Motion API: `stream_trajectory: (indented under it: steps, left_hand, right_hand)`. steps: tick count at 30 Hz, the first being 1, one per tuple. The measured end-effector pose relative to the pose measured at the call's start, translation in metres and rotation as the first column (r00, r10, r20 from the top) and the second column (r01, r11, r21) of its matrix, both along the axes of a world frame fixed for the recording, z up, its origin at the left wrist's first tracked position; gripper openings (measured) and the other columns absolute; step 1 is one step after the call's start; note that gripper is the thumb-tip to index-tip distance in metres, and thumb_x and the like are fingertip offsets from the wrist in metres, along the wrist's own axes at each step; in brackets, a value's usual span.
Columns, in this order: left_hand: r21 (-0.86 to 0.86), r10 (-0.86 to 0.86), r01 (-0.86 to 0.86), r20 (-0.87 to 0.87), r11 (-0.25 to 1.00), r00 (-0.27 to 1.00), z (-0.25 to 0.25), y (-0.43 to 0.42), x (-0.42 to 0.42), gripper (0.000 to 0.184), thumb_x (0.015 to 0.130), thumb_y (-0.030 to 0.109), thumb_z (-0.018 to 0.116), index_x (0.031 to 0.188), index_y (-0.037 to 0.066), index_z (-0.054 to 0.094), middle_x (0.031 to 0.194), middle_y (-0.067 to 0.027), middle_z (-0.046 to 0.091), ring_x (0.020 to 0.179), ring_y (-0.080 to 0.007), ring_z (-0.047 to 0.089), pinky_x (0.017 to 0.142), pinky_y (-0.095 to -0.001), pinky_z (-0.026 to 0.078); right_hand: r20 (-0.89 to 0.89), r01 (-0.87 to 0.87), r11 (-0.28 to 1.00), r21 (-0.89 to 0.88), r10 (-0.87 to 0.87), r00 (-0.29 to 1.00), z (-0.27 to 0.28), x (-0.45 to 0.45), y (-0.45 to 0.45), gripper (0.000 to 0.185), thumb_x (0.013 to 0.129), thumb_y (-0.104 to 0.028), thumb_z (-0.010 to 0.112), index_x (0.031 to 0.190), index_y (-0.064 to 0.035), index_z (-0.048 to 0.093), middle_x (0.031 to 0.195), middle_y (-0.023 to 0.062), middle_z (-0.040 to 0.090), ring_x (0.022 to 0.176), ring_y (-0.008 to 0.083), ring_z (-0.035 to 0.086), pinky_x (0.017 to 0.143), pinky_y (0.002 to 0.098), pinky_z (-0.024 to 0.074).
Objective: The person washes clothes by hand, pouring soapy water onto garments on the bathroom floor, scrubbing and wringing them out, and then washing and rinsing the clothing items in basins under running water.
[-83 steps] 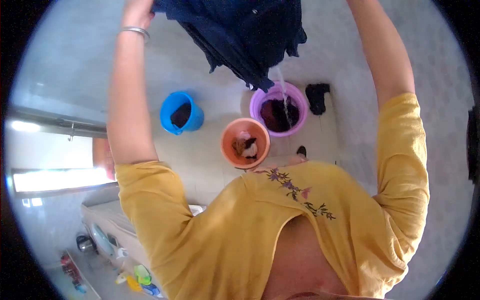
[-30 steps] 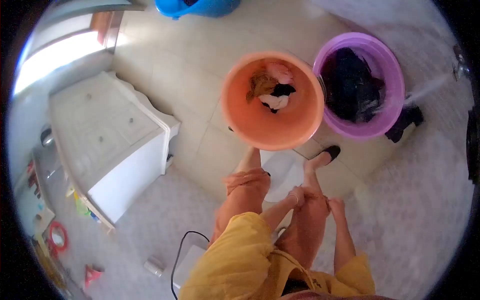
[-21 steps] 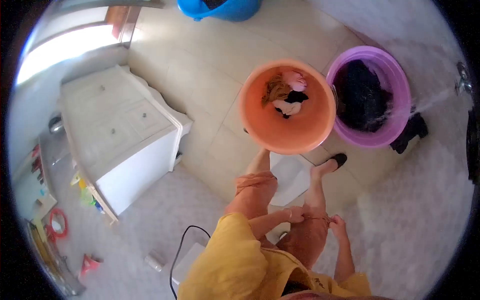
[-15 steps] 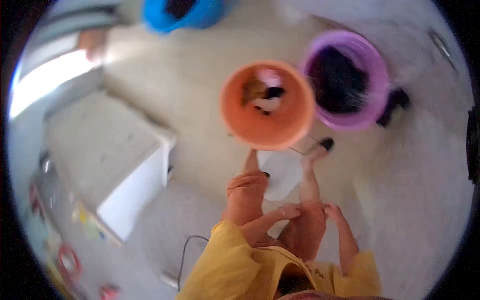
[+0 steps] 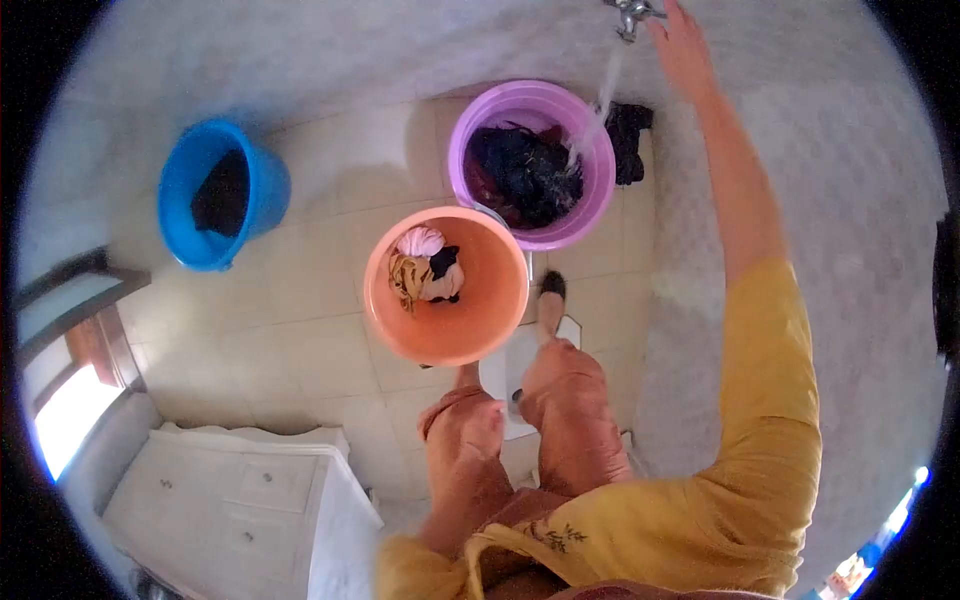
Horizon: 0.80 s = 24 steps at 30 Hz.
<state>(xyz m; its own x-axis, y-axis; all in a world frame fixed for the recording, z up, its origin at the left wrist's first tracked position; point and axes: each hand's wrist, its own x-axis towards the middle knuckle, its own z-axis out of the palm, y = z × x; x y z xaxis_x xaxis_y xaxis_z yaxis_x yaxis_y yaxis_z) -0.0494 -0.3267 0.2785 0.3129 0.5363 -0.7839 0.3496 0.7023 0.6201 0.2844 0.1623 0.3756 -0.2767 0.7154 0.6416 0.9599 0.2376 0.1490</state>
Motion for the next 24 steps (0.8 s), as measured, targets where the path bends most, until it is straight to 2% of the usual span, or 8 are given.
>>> stream_trajectory:
  steps: [2, 4, 5, 6, 8, 11, 14, 24]
  left_hand:
    - [0.148, 0.476, -0.476, 0.037, 0.867, 0.879, -0.022, -0.026, -0.035, 0.023, 0.077, 0.012, 0.050, 0.098, 0.004, 0.050, 0.088, -0.0080, 0.055, 0.075, -0.0178, 0.053, 0.067, -0.0280, 0.043]
    - [0.131, 0.420, -0.401, -0.186, 0.907, 0.888, -0.009, -0.009, -0.077, 0.016, 0.076, 0.010, 0.052, 0.091, 0.003, 0.054, 0.080, -0.0036, 0.056, 0.070, -0.0125, 0.052, 0.064, -0.0249, 0.043]
    - [0.268, 0.453, -0.390, -0.241, 0.881, 0.858, -0.036, -0.031, -0.100, 0.014, 0.076, 0.006, 0.051, 0.089, 0.003, 0.055, 0.075, -0.0010, 0.055, 0.067, -0.0090, 0.051, 0.062, -0.0229, 0.043]
    - [0.177, 0.577, -0.550, -0.199, 0.816, 0.792, -0.018, -0.019, -0.109, 0.013, 0.076, 0.003, 0.049, 0.088, 0.002, 0.054, 0.075, -0.0031, 0.056, 0.067, -0.0094, 0.052, 0.062, -0.0225, 0.044]
    - [0.163, 0.628, -0.607, -0.232, 0.778, 0.743, -0.018, -0.030, -0.129, 0.012, 0.077, 0.002, 0.047, 0.088, 0.001, 0.053, 0.076, -0.0044, 0.055, 0.067, -0.0113, 0.053, 0.062, -0.0226, 0.044]
    - [0.081, 0.661, -0.666, -0.264, 0.741, 0.703, -0.008, -0.038, -0.138, 0.012, 0.079, 0.004, 0.046, 0.089, 0.002, 0.053, 0.076, -0.0047, 0.055, 0.067, -0.0114, 0.053, 0.060, -0.0218, 0.044]
    - [-0.012, 0.672, -0.706, -0.296, 0.709, 0.679, 0.004, -0.036, -0.131, 0.012, 0.080, 0.007, 0.046, 0.089, 0.003, 0.052, 0.078, -0.0048, 0.055, 0.067, -0.0113, 0.053, 0.058, -0.0212, 0.043]
    - [-0.096, 0.705, -0.763, -0.325, 0.639, 0.631, 0.030, -0.021, -0.122, 0.015, 0.081, 0.013, 0.047, 0.093, 0.005, 0.052, 0.082, -0.0041, 0.055, 0.068, -0.0113, 0.053, 0.057, -0.0217, 0.042]
  right_hand:
    - [-0.060, 0.154, 0.969, -0.191, -0.168, 0.984, -0.005, -0.007, 0.010, 0.029, 0.075, -0.019, 0.050, 0.101, -0.0046, 0.049, 0.096, 0.0139, 0.052, 0.094, 0.0314, 0.046, 0.083, 0.0394, 0.0366]
    - [0.044, 0.222, 0.941, -0.255, -0.218, 0.975, -0.003, 0.002, 0.020, 0.027, 0.076, -0.021, 0.049, 0.099, -0.0050, 0.051, 0.095, 0.0138, 0.052, 0.092, 0.0308, 0.046, 0.082, 0.0394, 0.0374]
    - [0.151, 0.298, 0.908, -0.296, -0.263, 0.953, 0.000, 0.003, 0.026, 0.026, 0.077, -0.023, 0.048, 0.096, -0.0054, 0.052, 0.094, 0.0136, 0.053, 0.091, 0.0302, 0.047, 0.080, 0.0394, 0.0383]
    - [0.153, 0.291, 0.907, -0.304, -0.255, 0.955, 0.007, -0.003, 0.031, 0.026, 0.077, -0.023, 0.048, 0.096, -0.0054, 0.052, 0.094, 0.0136, 0.053, 0.091, 0.0302, 0.047, 0.080, 0.0394, 0.0383]
    - [0.336, 0.497, 0.771, -0.398, -0.382, 0.861, 0.016, -0.010, 0.033, 0.024, 0.077, -0.026, 0.049, 0.089, -0.0063, 0.056, 0.091, 0.0132, 0.054, 0.089, 0.0287, 0.048, 0.078, 0.0390, 0.0399]
    - [0.267, 0.479, 0.821, -0.311, -0.409, 0.873, 0.015, -0.009, 0.032, 0.024, 0.076, -0.027, 0.050, 0.080, -0.0054, 0.058, 0.086, 0.0135, 0.056, 0.085, 0.0279, 0.051, 0.073, 0.0384, 0.0420]
    - [0.259, 0.544, 0.748, -0.381, -0.478, 0.839, 0.022, -0.017, 0.030, 0.026, 0.075, -0.029, 0.051, 0.078, -0.0043, 0.058, 0.083, 0.0140, 0.056, 0.082, 0.0282, 0.053, 0.070, 0.0384, 0.0432]
    - [0.247, 0.524, 0.734, -0.432, -0.463, 0.851, 0.020, -0.023, 0.035, 0.027, 0.076, -0.028, 0.049, 0.079, -0.0029, 0.059, 0.083, 0.0172, 0.056, 0.081, 0.0306, 0.053, 0.068, 0.0404, 0.0441]
